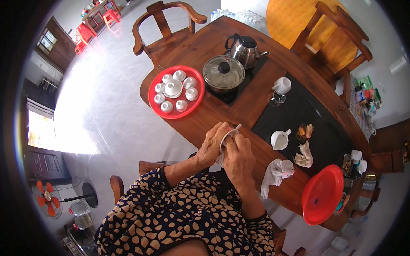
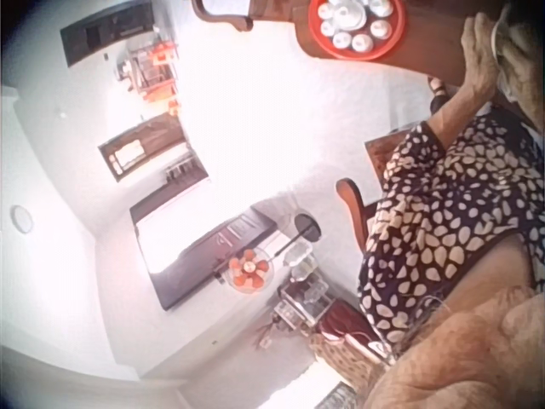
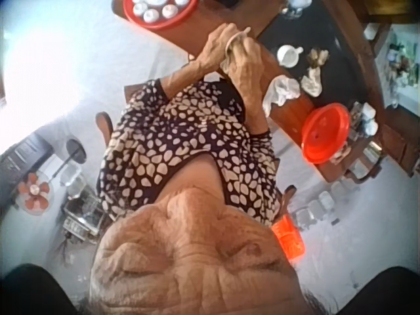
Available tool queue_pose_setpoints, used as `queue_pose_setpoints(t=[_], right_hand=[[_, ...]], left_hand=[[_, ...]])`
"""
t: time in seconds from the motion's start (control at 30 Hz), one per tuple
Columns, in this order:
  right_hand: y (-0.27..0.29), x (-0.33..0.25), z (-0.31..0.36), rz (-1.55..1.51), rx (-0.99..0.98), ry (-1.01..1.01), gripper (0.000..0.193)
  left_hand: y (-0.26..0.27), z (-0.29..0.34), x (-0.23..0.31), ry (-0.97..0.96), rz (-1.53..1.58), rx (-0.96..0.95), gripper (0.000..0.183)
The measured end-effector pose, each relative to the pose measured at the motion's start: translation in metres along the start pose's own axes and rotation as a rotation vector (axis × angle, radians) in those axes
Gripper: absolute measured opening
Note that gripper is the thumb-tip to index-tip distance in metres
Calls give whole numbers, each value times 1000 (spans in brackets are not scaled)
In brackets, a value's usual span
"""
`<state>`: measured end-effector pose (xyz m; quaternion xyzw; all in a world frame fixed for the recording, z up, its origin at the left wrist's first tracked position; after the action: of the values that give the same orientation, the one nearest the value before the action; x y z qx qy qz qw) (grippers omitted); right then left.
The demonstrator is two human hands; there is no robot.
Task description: The person wipes a small dark object with a white cloth, then cleans a white ceramic teapot and a small white cup. They place the cleaned items into a red plastic tray containing other cups and wipe the wooden table surface.
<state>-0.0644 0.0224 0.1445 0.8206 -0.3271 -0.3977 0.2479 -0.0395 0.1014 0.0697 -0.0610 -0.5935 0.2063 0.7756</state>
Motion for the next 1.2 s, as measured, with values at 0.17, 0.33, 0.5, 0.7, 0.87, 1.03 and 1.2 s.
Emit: queue_pose_setpoints(t=[0.17, 0.33, 0.5, 0.7, 0.87, 1.03, 1.2], right_hand=[[-12, 23, 2, -414, -223, -173, 25], [-6, 29, 3, -628, -299, -329, 27], [17, 57, 11, -745, -168, -553, 20], [32, 35, -24, -313, 263, -78, 27], [9, 30, -12, -170, 316, -70, 32], [0, 34, 8, -146, 264, -204, 24], [-26, 65, 34, -579, 93, -736, 17]], left_hand=[[4, -2, -12, -2, -60, -60, 35], [8, -12, -7, -150, -28, -113, 39], [4, -15, -38, 479, 627, -186, 55], [-17, -1, -24, 490, 627, -140, 51], [-7, -6, -35, 399, 523, -97, 36], [5, -10, -22, 188, 412, -27, 28], [2, -8, -5, 88, 306, -12, 25]])
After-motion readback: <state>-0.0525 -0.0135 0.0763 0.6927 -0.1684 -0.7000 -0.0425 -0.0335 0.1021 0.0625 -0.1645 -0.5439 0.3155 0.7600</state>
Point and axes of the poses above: each hand's wrist, its own z-axis away from the middle knuckle, its own y-axis out of the back of the hand, x = y × z, the point moved 8 cm from there along -z, towards the middle knuckle, and after that the axes turned 14 degrees about x, right-handed, at the moved point
